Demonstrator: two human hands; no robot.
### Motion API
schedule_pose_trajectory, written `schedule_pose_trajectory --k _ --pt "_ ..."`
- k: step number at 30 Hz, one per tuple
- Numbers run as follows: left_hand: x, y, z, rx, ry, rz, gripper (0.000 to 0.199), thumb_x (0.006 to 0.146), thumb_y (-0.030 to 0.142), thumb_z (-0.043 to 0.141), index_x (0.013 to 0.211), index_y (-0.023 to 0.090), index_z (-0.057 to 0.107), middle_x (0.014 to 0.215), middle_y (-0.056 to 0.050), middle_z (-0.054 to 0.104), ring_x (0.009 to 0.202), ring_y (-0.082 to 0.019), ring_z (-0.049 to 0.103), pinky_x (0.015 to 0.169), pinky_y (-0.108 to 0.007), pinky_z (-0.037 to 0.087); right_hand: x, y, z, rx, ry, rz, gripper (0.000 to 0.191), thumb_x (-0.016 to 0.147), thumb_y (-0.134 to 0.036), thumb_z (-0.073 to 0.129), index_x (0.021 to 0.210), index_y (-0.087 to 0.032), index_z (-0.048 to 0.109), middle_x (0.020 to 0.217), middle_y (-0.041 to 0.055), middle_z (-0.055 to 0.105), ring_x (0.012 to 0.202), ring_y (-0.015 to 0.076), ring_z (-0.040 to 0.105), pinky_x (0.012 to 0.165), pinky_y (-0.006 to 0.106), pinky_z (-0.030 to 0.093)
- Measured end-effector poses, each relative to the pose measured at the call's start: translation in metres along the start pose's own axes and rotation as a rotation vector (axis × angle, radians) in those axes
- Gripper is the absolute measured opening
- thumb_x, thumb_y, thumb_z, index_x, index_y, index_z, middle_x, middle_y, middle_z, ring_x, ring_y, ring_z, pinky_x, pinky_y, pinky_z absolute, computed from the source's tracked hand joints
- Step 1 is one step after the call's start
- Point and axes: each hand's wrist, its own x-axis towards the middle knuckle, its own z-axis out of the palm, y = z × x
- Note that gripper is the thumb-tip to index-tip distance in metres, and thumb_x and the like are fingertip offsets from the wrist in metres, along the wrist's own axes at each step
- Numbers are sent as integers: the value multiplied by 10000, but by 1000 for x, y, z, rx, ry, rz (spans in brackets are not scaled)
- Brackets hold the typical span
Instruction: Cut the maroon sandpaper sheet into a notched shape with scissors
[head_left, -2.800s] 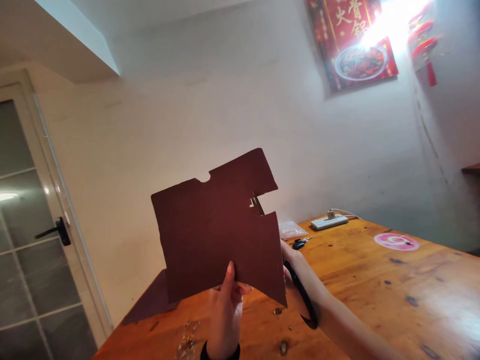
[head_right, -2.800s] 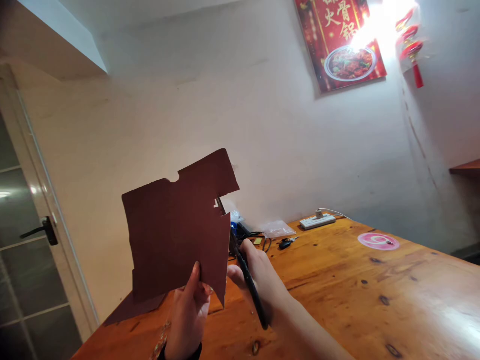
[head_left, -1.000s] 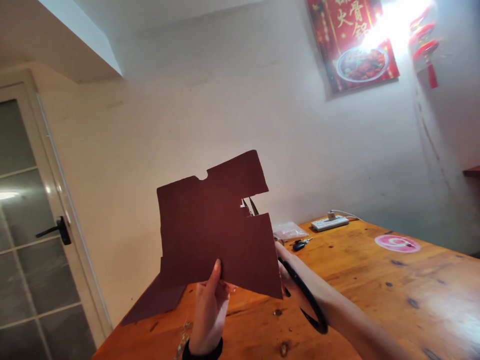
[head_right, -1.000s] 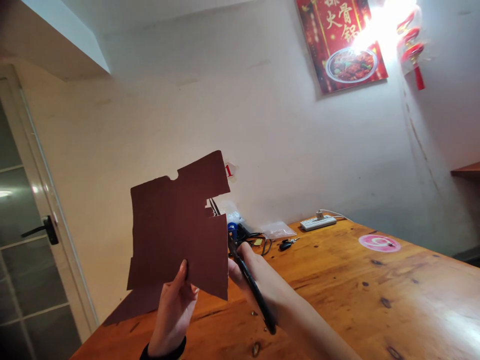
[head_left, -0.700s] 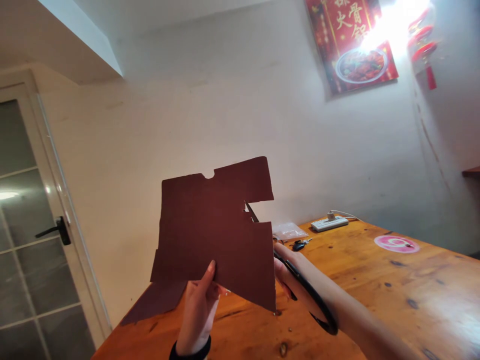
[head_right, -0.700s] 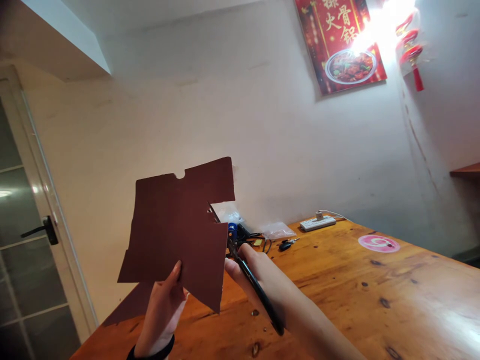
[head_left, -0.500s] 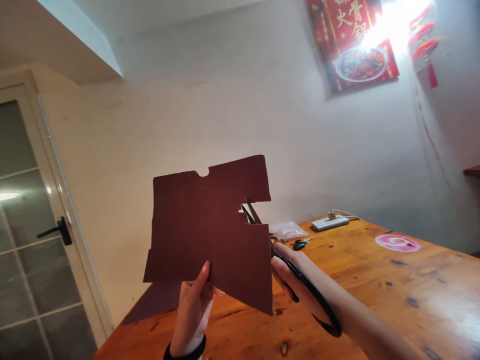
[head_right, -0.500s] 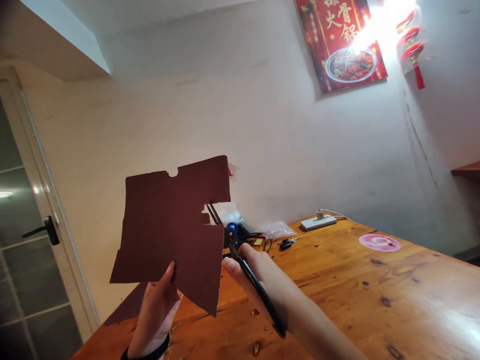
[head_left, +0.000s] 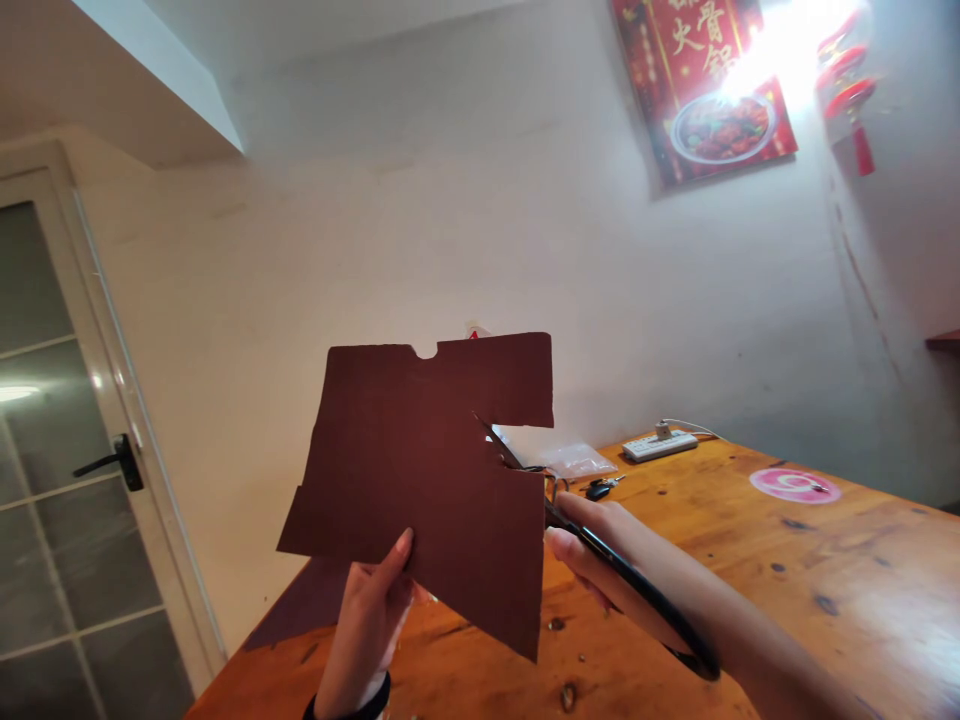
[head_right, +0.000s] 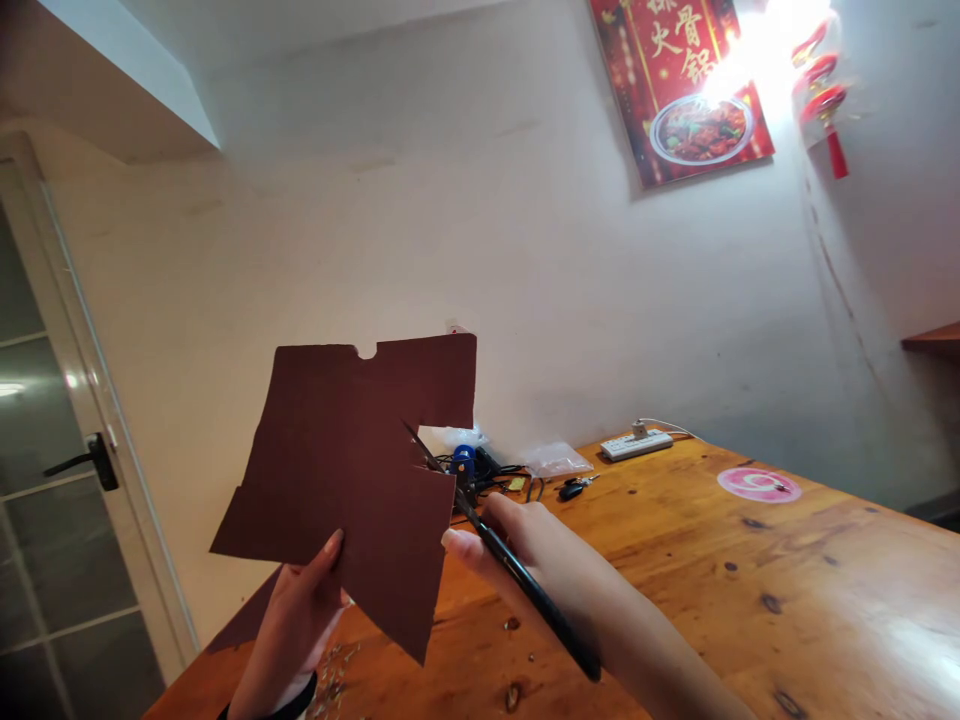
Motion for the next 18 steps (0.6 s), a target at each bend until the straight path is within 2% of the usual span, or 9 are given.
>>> schedule_pose_trajectory --k 3,7,9,12,18 --pt "0 1 0 1 -22 -40 346 523 371 862 446 153 604 423 11 533 393 -80 459 382 -185 402 1 4 -1 -44 27 -65 368 942 -521 421 1003 -204 597 763 38 573 718 194 537 651 293 431" --pt "-2 2 6 -24 22 -32 288 501 344 876 527 160 656 481 21 574 411 -73 469 390 -176 409 2 9 4 -120 39 30 437 945 -566 353 954 -184 564 572 -14 480 551 161 476 528 271 363" --pt "-3 3 8 -16 17 -44 292 519 349 869 504 160 646 438 24 542 389 -72 453 385 -183 407 2 9 6 -101 42 41 456 946 -575 323 955 -183 555 513 -35 437 520 155 467 520 270 351" --pt "-5 3 9 5 10 -60 356 523 351 865 422 165 579 382 25 491 365 -72 426 364 -188 388 3 8 6 -81 47 48 437 942 -554 333 953 -184 567 489 -40 427 506 155 465 516 272 343" --pt "-5 1 9 -30 10 -51 354 529 352 860 433 172 571 384 34 496 358 -70 424 371 -190 392 3 8 5 -38 36 -3 364 951 -486 366 987 -184 566 558 -27 507 453 120 429 491 260 354"
